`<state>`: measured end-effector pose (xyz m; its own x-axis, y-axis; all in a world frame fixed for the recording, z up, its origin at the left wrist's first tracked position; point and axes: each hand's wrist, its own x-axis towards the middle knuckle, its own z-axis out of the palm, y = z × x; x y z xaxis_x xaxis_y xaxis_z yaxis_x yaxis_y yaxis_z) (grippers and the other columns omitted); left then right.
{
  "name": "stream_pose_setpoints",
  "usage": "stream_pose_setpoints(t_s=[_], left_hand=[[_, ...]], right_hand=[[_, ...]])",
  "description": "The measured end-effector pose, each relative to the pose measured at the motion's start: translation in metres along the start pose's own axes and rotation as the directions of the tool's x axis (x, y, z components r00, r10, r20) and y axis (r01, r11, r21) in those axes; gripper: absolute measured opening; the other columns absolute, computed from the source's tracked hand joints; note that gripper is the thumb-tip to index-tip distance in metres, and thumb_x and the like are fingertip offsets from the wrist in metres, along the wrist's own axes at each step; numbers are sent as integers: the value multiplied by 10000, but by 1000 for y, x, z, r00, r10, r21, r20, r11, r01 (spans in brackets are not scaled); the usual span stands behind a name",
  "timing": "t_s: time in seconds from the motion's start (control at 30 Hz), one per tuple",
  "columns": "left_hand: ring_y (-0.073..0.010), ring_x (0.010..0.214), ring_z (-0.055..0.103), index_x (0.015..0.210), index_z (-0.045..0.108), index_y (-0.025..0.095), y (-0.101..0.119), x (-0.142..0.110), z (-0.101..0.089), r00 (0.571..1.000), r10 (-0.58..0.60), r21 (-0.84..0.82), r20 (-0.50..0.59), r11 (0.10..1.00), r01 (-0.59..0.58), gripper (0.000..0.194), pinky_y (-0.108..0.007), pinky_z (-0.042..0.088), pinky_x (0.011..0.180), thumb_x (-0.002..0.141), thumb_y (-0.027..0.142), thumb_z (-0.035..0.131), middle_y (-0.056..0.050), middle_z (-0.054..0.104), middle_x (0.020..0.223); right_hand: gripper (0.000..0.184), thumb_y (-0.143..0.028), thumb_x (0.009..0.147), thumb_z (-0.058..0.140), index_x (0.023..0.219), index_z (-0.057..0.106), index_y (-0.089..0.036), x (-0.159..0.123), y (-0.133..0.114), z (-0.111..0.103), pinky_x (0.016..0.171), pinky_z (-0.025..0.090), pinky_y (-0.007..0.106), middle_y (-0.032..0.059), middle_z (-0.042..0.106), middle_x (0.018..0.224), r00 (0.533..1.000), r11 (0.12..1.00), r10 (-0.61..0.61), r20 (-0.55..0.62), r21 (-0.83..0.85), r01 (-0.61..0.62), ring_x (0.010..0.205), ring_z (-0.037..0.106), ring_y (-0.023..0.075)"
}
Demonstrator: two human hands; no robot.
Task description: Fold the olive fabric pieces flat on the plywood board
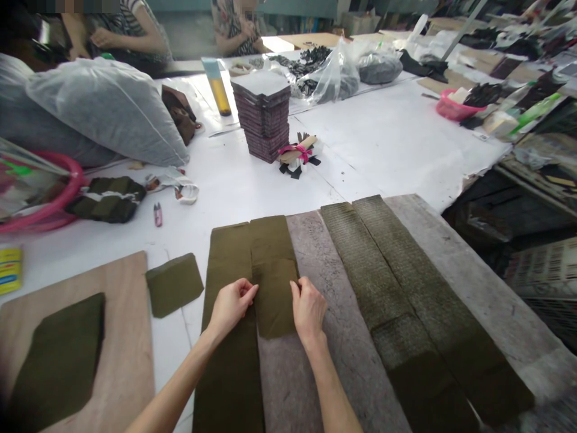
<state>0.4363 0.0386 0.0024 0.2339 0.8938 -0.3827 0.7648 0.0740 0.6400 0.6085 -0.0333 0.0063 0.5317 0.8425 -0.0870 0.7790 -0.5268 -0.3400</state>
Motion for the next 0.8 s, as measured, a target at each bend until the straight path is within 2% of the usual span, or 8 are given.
stream_pose_setpoints(t_s=[0.57,0.8], left_hand=[[-105,514,535,697,561,198,2,5,0,999,-32,97,19,995,30,288,-215,295,510,849,432,490,8,636,642],[-117,537,548,702,569,200,3,4,0,999,-44,123,3,991,43,286,-220,298,515,841,440,500,3,643,659]], right_hand=[[249,-404,925,451,809,567,-217,2,1,1,521,227,258,13,663,680,999,998,27,24,-58,-25,596,611,164],[265,-410,928,436,825,574,-210,2,0,-1,517,250,263,21,659,677,998,997,31,48,-69,-27,603,621,160]])
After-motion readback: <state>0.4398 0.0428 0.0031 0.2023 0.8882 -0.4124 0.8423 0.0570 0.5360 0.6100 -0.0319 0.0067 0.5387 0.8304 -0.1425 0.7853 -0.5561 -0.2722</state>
